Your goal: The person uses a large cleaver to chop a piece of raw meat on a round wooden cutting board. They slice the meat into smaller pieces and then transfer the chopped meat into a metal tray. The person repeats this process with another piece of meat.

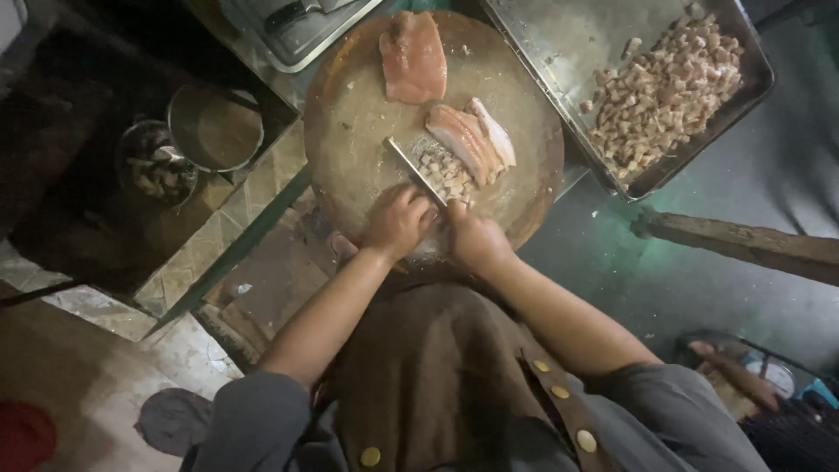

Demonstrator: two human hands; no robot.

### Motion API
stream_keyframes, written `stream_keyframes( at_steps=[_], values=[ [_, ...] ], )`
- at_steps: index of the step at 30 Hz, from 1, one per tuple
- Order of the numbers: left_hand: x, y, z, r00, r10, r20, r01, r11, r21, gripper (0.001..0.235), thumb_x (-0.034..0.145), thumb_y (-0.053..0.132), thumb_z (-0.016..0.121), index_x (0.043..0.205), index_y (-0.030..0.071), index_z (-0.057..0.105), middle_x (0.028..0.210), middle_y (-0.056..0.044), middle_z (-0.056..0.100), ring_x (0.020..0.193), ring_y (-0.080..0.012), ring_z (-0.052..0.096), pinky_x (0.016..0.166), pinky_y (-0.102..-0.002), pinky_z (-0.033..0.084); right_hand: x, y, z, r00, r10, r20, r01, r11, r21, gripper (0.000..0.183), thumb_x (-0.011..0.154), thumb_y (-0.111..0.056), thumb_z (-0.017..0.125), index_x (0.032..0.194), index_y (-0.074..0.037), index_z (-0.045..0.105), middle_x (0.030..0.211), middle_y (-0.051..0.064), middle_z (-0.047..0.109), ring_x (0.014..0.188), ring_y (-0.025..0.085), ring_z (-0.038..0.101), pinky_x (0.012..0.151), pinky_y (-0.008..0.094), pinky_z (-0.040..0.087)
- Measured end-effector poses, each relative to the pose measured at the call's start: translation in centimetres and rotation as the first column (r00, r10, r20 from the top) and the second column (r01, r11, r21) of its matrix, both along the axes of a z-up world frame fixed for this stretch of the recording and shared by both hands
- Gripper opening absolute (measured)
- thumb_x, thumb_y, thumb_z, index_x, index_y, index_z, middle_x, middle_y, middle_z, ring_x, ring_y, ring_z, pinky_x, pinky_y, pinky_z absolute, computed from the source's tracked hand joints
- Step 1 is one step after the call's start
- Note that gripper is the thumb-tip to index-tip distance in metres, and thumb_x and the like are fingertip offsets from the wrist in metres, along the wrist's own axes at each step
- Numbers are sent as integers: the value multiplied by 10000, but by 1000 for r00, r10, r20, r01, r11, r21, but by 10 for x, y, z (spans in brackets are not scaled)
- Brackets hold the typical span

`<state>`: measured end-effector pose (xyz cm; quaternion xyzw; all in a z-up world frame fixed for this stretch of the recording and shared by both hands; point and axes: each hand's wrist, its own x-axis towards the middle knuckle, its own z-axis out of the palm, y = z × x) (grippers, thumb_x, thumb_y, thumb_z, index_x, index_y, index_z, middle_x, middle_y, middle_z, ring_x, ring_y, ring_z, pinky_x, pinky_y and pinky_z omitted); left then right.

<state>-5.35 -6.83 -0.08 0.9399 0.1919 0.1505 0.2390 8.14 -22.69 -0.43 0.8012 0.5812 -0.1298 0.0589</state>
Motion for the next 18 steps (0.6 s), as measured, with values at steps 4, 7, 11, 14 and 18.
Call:
stream_keyframes(
  at_steps=[4, 7, 11, 14, 18],
  values=[
    [-1, 8, 27, 996, 40, -86, -52, 988, -143, 281, 977, 375, 635, 1017, 104, 698, 1005, -135, 682, 989, -326, 692, 849, -449, 548, 15, 2, 39, 1000, -16, 25, 18, 996, -92, 560, 835, -253, 534, 1368, -143, 402, 896, 71, 748, 707, 260, 766, 605, 413, 605],
    [-10, 12, 22, 998, 30, -59, -41, 982, -183, 310, 937, 341, 707, 1103, 79, 705, 1030, -147, 670, 1024, -350, 677, 877, -468, 539, 20, -17, 59, 988, -79, -133, 61, 989, -132, 495, 872, -271, 538, 1337, -176, 397, 780, 100, 730, 711, 323, 768, 647, 465, 608],
    [-16, 5, -22, 997, 33, 76, -22, 989, -146, 311, 885, 322, 800, 1081, 93, 721, 980, -122, 649, 964, -356, 673, 853, -458, 544, 14, -33, 96, 951, -181, -251, 114, 959, -259, 525, 844, -383, 618, 1308, -242, 418, 815, 107, 729, 805, 356, 763, 721, 496, 616],
    [0, 7, 41, 999, 28, -41, -40, 939, -340, 237, 968, 288, 676, 913, 63, 727, 886, -168, 682, 894, -406, 688, 780, -496, 558, 9, -37, 67, 981, -97, -170, 51, 965, -259, 455, 858, -288, 589, 1278, -159, 469, 859, 109, 714, 793, 356, 765, 699, 443, 623],
    [-4, 1, 13, 968, 125, -219, -205, 896, -394, 266, 993, 320, 655, 976, 64, 723, 987, -186, 691, 996, -393, 692, 846, -496, 551, -10, -2, 34, 982, 164, 90, -143, 968, -204, 571, 853, -217, 569, 1404, -144, 433, 977, 0, 748, 743, 170, 779, 622, 377, 630]
  ],
)
